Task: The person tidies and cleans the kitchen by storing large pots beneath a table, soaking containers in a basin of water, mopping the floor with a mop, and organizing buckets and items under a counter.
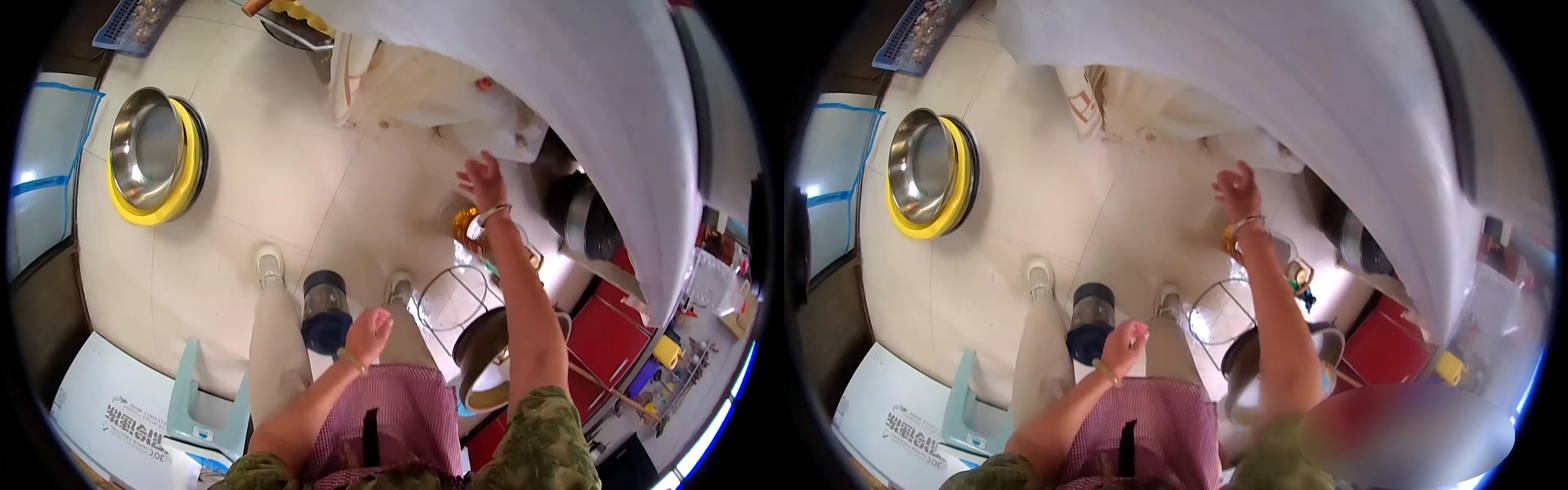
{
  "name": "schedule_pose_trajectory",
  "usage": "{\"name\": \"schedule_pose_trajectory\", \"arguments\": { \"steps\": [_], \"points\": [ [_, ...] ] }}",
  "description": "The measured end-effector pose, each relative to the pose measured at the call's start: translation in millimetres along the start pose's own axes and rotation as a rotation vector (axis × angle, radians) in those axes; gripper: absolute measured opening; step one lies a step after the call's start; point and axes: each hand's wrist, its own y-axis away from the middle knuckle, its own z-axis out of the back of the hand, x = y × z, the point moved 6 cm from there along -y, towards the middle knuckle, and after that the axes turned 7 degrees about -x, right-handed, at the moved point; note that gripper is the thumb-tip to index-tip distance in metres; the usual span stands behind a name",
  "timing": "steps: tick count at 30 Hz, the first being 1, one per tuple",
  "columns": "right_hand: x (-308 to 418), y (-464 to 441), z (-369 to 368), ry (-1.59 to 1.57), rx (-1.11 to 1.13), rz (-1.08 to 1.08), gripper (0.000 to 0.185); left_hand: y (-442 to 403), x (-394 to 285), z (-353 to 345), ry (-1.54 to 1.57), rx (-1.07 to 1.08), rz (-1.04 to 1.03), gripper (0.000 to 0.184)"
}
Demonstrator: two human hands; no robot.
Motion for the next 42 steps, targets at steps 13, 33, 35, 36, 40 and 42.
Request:
{"name": "schedule_pose_trajectory", "arguments": {
  "steps": [13,33,35,36,40,42],
  "points": [
    [-236,389,19,-0.205,-0.09,-0.74,0.029,38,-22,79,-0.325,0.143,-0.056,0.032],
    [-349,431,-37,-0.728,-0.249,-0.59,0.021,-37,-198,55,-1.173,0.103,-0.588,0.061],
    [-347,411,-41,-0.807,-0.305,-0.534,0.022,-72,-236,13,-1.336,0.108,-0.751,0.069],
    [-341,409,-41,-0.833,-0.34,-0.547,0.022,-92,-250,-5,-1.369,0.075,-0.762,0.075],
    [-303,406,-43,-1.09,-0.475,-0.61,0.022,-173,-298,-53,-1.441,-0.119,-0.885,0.1],
    [-303,400,-71,-1.196,-0.48,-0.631,0.024,-209,-323,-64,-1.417,-0.267,-0.739,0.109]
  ]
}}
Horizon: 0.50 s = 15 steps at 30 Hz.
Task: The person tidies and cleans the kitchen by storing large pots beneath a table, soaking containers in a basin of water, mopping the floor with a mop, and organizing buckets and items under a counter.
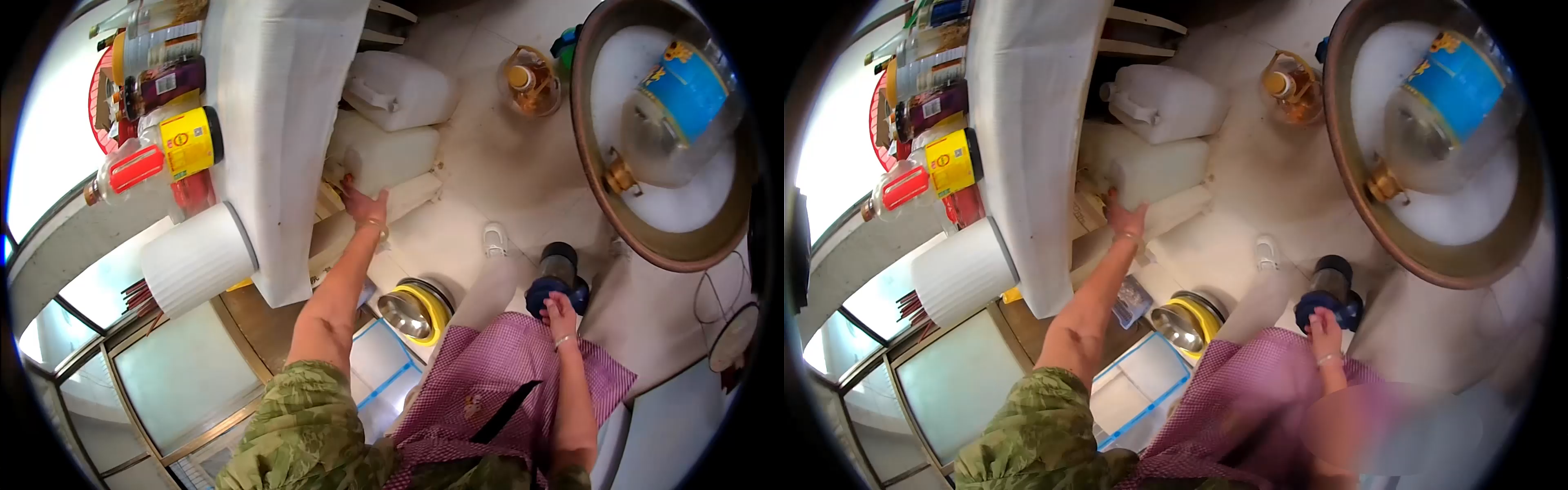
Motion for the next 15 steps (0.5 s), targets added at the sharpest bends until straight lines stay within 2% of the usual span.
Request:
{"name": "schedule_pose_trajectory", "arguments": {
  "steps": [2,3,4,5,8,10,12,14,15],
  "points": [
    [-30,-6,-9,0.033,0.018,0.021,0.023,-34,32,-20,-0.016,-0.033,0.27,0.116],
    [-45,-9,-13,0.052,0.027,0.03,0.023,-45,39,-27,0.05,-0.043,0.33,0.119],
    [-52,-12,-16,0.139,0.039,0.183,0.023,-53,45,-36,0.121,-0.048,0.392,0.123],
    [-67,-18,-18,0.126,0.032,0.141,0.023,-63,50,-43,0.195,-0.057,0.456,0.128],
    [-46,-3,-15,0.079,0.037,0.007,0.023,-106,84,-83,0.066,0.127,0.453,0.131],
    [-34,0,-12,0.017,0.031,-0.06,0.022,-98,70,-74,-0.053,-0.07,0.632,0.13],
    [-38,-2,-10,-0.011,0.032,-0.077,0.024,-90,55,-67,-0.045,-0.149,0.72,0.129],
    [-32,-1,-15,-0.033,0.049,-0.104,0.024,-91,46,-69,0.094,-0.114,0.724,0.127],
    [-30,0,-18,-0.043,0.057,-0.117,0.024,-90,40,-67,0.06,-0.129,0.72,0.127]
  ]
}}
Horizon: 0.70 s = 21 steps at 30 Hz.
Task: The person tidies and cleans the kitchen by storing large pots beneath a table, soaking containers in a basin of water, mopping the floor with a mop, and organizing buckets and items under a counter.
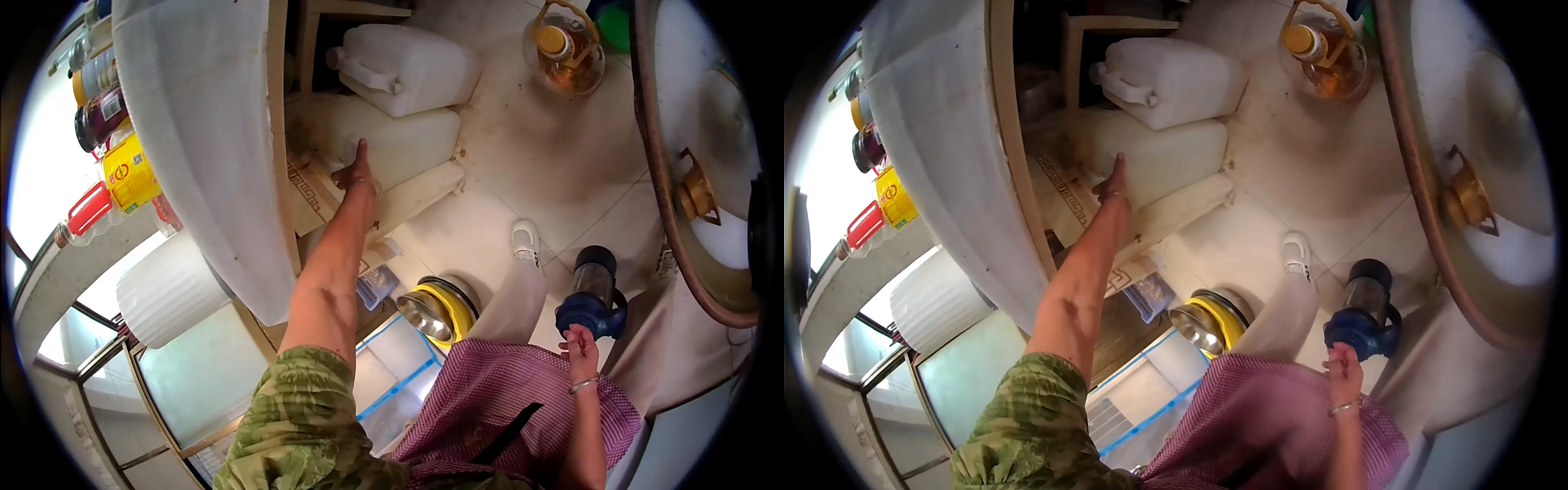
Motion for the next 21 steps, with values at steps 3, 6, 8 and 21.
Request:
{"name": "schedule_pose_trajectory", "arguments": {
  "steps": [3,6,8,21],
  "points": [
    [3,0,-9,-0.033,0.034,0.013,0.023,6,-2,-1,-0.037,-0.057,-0.031,0.128],
    [-6,-5,-7,-0.028,0.029,0.092,0.027,1,6,-6,0.0,-0.082,-0.067,0.13],
    [-13,-8,-7,-0.052,0.022,0.054,0.026,3,3,-4,0.031,-0.095,-0.086,0.13],
    [-38,-30,0,0.086,-0.026,0.156,0.024,112,-142,-4,-0.013,-0.065,-1.419,0.092]
  ]
}}
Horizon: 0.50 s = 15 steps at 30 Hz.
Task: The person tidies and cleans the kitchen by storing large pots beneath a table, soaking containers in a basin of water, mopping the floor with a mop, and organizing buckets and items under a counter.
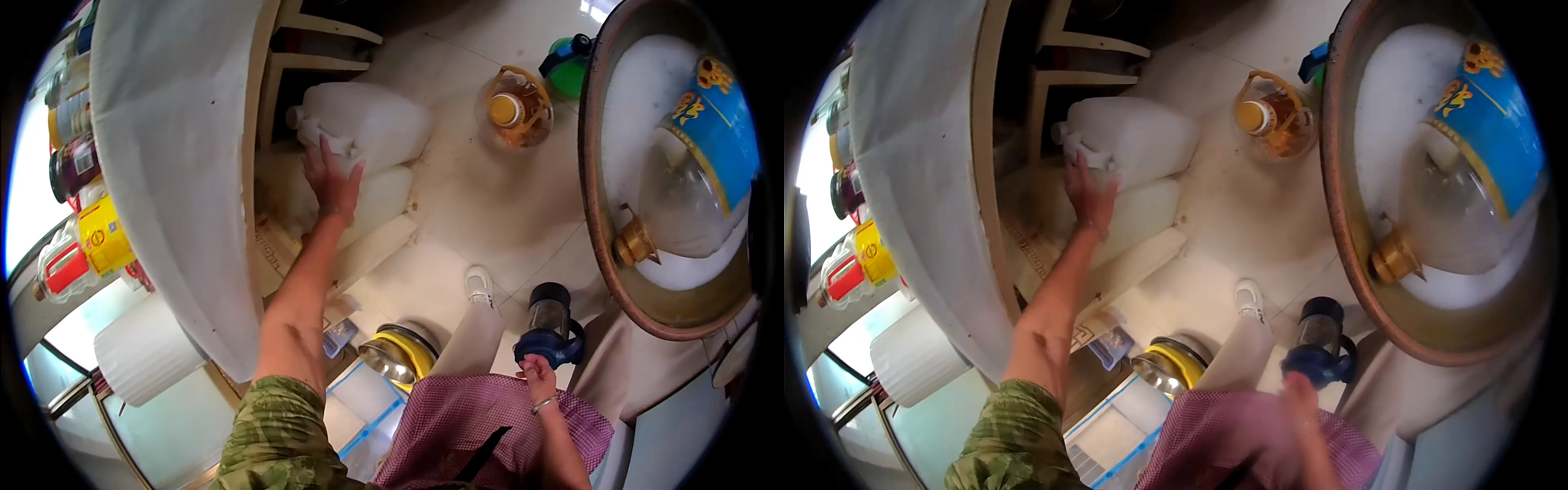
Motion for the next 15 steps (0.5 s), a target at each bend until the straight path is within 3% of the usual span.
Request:
{"name": "schedule_pose_trajectory", "arguments": {
  "steps": [3,5,9,15],
  "points": [
    [-7,-3,3,0.054,-0.036,0.037,0.023,-35,-1,-44,-0.221,0.21,-0.123,0.087],
    [-9,-4,2,0.034,-0.046,0.062,0.022,-34,-5,-44,-0.278,0.207,-0.158,0.084],
    [39,13,-5,-0.09,0.015,-0.157,0.02,-33,-12,-28,-0.289,0.223,-0.229,0.079],
    [13,3,14,-0.001,-0.042,-0.099,0.02,-44,-4,-31,-0.43,0.33,-0.457,0.072]
  ]
}}
